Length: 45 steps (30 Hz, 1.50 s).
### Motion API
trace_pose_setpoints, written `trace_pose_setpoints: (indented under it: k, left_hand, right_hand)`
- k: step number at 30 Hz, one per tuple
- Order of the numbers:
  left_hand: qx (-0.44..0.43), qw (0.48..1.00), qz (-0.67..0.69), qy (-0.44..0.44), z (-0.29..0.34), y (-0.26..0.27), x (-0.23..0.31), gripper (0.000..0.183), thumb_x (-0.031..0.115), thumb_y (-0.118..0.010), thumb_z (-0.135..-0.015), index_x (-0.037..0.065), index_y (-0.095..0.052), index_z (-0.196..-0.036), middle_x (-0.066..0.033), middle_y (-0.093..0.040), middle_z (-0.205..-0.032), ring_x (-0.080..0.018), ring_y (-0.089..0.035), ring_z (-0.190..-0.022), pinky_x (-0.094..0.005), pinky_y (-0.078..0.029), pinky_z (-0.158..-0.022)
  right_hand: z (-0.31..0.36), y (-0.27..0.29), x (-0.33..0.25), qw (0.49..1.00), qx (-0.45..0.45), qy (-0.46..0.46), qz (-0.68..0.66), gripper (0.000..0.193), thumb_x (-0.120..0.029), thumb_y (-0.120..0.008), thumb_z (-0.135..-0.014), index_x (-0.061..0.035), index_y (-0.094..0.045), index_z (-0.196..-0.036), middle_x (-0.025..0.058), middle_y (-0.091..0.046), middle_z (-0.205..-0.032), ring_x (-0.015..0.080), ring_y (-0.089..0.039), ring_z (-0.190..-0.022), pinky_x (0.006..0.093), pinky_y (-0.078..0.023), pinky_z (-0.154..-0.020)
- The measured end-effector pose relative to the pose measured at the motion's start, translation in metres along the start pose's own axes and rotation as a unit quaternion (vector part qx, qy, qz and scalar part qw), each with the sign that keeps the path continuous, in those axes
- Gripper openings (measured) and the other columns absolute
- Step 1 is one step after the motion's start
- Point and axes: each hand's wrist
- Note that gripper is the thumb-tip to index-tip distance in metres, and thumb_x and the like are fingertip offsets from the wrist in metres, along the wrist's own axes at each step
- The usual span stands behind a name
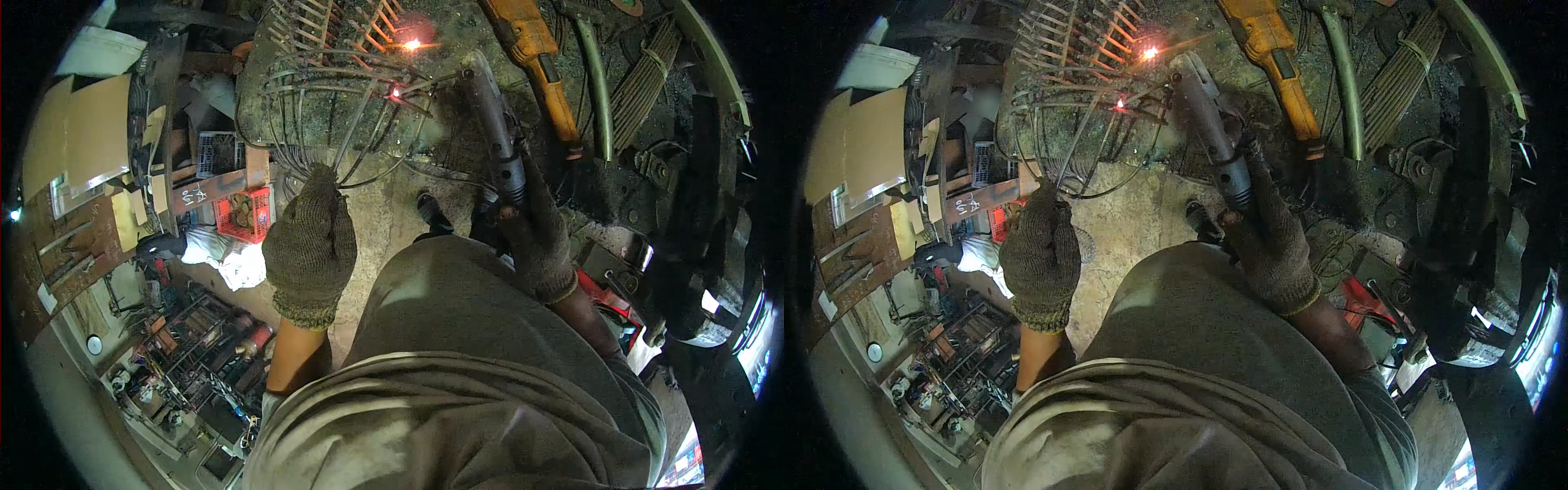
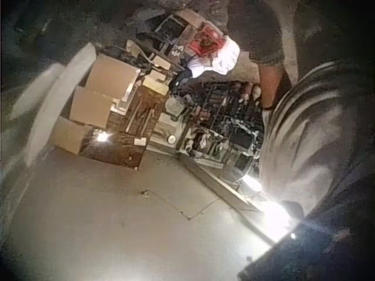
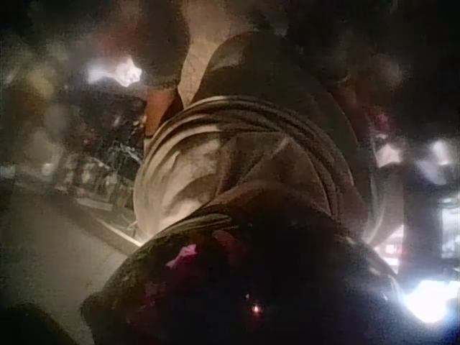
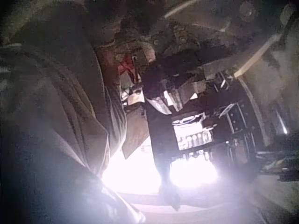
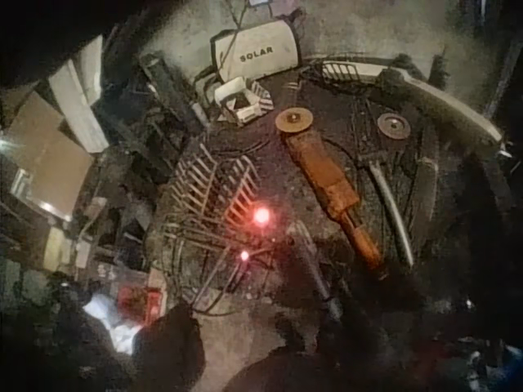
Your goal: The person welds metal rods onto a curved metal cage structure on a workbench, then uses an angle grinder to smooth the joints.
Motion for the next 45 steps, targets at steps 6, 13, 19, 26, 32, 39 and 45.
trace_pose_setpoints:
  k: [6,13,19,26,32,39,45]
  left_hand:
    - [0.012,1.000,-0.014,-0.008,0.000,-0.003,0.000,0.037,0.013,-0.067,-0.090,0.004,-0.065,-0.126,-0.0151,-0.073,-0.110,-0.0293,-0.073,-0.077,-0.0369,-0.057,-0.063]
    - [0.002,1.000,-0.016,0.000,-0.003,0.000,0.004,0.037,0.013,-0.066,-0.090,0.004,-0.065,-0.126,-0.0169,-0.073,-0.110,-0.0311,-0.073,-0.077,-0.0383,-0.058,-0.065]
    - [-0.004,1.000,-0.003,0.002,-0.003,-0.001,0.002,0.036,0.013,-0.067,-0.090,0.004,-0.065,-0.125,-0.0174,-0.073,-0.107,-0.0322,-0.072,-0.076,-0.0389,-0.058,-0.065]
    - [-0.013,1.000,-0.017,0.005,-0.005,0.002,0.007,0.036,0.013,-0.066,-0.090,0.004,-0.065,-0.125,-0.0162,-0.073,-0.109,-0.0323,-0.072,-0.075,-0.0394,-0.058,-0.064]
    - [-0.019,0.999,-0.035,-0.006,-0.003,0.000,0.004,0.038,0.014,-0.066,-0.090,0.003,-0.064,-0.127,-0.0170,-0.072,-0.109,-0.0318,-0.072,-0.080,-0.0390,-0.057,-0.066]
    - [-0.007,1.000,-0.010,0.020,-0.001,0.009,0.009,0.030,0.014,-0.065,-0.092,0.001,-0.065,-0.119,-0.0162,-0.072,-0.101,-0.0288,-0.071,-0.083,-0.0393,-0.057,-0.066]
    - [-0.026,0.997,0.039,0.060,-0.001,0.000,0.007,0.019,0.012,-0.065,-0.093,0.000,-0.068,-0.108,-0.0155,-0.070,-0.093,-0.0268,-0.070,-0.084,-0.0385,-0.056,-0.067]
  right_hand:
    - [-0.002,-0.001,0.000,1.000,-0.005,-0.012,-0.017,0.071,-0.016,-0.056,-0.097,-0.0106,-0.023,-0.159,0.0203,-0.068,-0.107,0.0201,-0.067,-0.072,0.0366,-0.055,-0.067]
    - [-0.006,0.001,0.003,0.998,-0.013,0.060,-0.006,0.065,-0.006,-0.050,-0.099,-0.0041,-0.023,-0.158,0.0092,-0.059,-0.122,0.0116,-0.057,-0.093,0.0277,-0.051,-0.083]
    - [-0.005,0.002,0.008,0.999,-0.010,0.045,0.009,0.066,-0.006,-0.052,-0.098,-0.0060,-0.025,-0.159,0.0082,-0.060,-0.118,0.0110,-0.057,-0.091,0.0275,-0.050,-0.081]
    - [-0.003,0.002,-0.008,0.999,-0.014,-0.016,-0.033,0.067,-0.007,-0.052,-0.098,-0.0080,-0.025,-0.159,0.0105,-0.061,-0.120,0.0128,-0.058,-0.093,0.0296,-0.051,-0.083]
    - [-0.006,0.001,-0.001,1.000,-0.001,0.021,-0.006,0.066,-0.009,-0.054,-0.099,-0.0055,-0.025,-0.158,0.0133,-0.062,-0.121,0.0132,-0.059,-0.095,0.0293,-0.052,-0.083]
    - [-0.004,0.003,0.016,0.987,-0.037,-0.022,-0.158,0.044,-0.012,-0.052,-0.102,-0.0033,-0.046,-0.144,0.0113,-0.065,-0.107,0.0179,-0.063,-0.084,0.0313,-0.053,-0.074]
    - [0.000,-0.002,0.003,0.998,0.006,0.052,-0.034,0.037,-0.014,-0.059,-0.100,-0.0037,-0.056,-0.135,0.0050,-0.067,-0.094,0.0187,-0.065,-0.079,0.0351,-0.055,-0.069]
Point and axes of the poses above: each hand's wrist, its own z-axis away from the middle knuckle, its own y-axis out of the back of the hand, x = y × z
